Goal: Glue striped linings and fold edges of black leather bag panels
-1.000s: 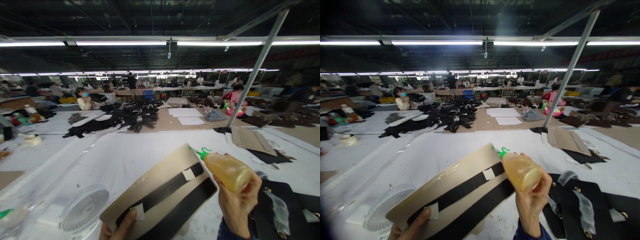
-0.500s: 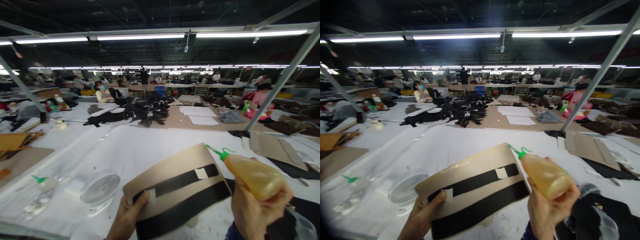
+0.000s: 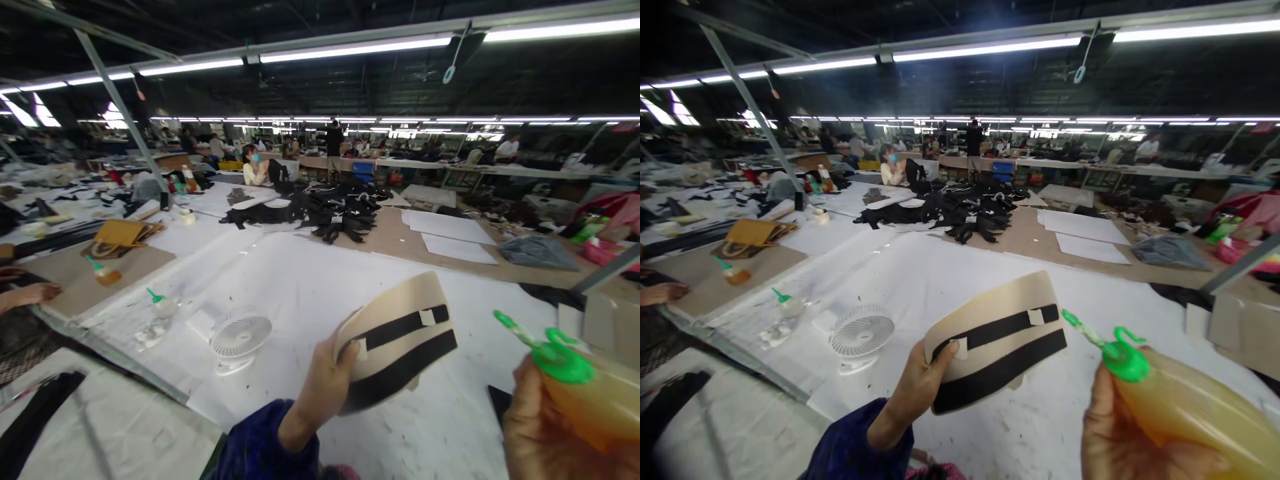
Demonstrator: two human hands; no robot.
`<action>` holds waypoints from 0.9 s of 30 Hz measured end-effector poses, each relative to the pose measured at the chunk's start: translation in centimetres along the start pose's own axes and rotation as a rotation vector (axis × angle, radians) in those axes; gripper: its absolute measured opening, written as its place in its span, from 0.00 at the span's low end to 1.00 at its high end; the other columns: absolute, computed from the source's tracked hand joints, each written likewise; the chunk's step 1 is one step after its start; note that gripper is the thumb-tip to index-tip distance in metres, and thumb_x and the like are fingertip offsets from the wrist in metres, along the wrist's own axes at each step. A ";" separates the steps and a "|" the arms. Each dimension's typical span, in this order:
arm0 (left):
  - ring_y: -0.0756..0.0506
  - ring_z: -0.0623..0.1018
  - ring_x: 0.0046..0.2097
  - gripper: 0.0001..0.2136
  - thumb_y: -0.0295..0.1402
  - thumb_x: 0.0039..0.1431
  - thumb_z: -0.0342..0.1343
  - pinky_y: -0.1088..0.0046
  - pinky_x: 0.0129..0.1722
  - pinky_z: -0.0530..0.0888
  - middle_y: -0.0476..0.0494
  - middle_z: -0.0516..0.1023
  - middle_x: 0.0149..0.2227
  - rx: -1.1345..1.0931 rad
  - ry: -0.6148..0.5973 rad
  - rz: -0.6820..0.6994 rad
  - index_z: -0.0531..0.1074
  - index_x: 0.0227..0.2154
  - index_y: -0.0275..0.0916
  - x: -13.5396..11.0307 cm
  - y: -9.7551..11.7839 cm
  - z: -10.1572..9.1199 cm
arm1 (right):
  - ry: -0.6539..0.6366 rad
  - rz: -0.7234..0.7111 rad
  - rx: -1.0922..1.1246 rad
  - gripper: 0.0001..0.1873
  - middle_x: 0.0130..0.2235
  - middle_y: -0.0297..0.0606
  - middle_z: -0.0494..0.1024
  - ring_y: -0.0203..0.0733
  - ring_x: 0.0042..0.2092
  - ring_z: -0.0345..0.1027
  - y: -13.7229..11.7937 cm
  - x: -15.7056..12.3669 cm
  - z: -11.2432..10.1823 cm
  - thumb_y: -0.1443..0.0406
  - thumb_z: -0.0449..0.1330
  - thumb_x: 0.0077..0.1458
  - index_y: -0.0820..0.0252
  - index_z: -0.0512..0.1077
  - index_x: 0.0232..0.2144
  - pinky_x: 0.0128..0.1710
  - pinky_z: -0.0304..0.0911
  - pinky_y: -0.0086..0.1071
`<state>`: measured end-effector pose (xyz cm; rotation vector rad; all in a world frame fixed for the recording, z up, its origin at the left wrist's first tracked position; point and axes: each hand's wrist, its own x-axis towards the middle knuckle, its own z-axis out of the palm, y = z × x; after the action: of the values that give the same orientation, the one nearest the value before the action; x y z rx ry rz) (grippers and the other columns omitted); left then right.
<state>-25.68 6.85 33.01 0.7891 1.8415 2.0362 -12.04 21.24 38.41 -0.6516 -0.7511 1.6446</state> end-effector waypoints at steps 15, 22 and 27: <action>0.43 0.74 0.60 0.22 0.26 0.67 0.47 0.67 0.61 0.70 0.42 0.74 0.60 0.197 -0.083 0.361 0.66 0.62 0.40 0.8 -1.3 2.6 | -0.242 0.242 0.118 0.30 0.57 0.41 0.75 0.47 0.59 0.69 6.0 -2.7 0.2 0.57 0.73 0.45 0.49 0.75 0.52 0.46 0.75 0.33; 0.41 0.79 0.54 0.20 0.27 0.66 0.46 0.64 0.54 0.76 0.39 0.79 0.54 0.318 0.020 0.251 0.69 0.59 0.36 1.9 -5.3 2.1 | -0.022 0.097 0.111 0.22 0.63 0.30 0.69 0.41 0.65 0.60 3.7 1.0 0.4 0.56 0.73 0.46 0.51 0.79 0.44 0.56 0.67 0.28; 0.39 0.78 0.56 0.21 0.27 0.65 0.46 0.61 0.57 0.74 0.33 0.77 0.56 0.317 -0.014 0.260 0.69 0.59 0.32 2.2 -6.4 3.0 | -0.085 0.185 0.080 0.31 0.60 0.38 0.72 0.47 0.64 0.62 4.5 -0.1 -0.4 0.53 0.74 0.42 0.51 0.76 0.49 0.57 0.68 0.37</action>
<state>-26.71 11.41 27.29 1.1784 2.1840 1.8952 -14.51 20.57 34.65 -0.6116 -0.6988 1.8717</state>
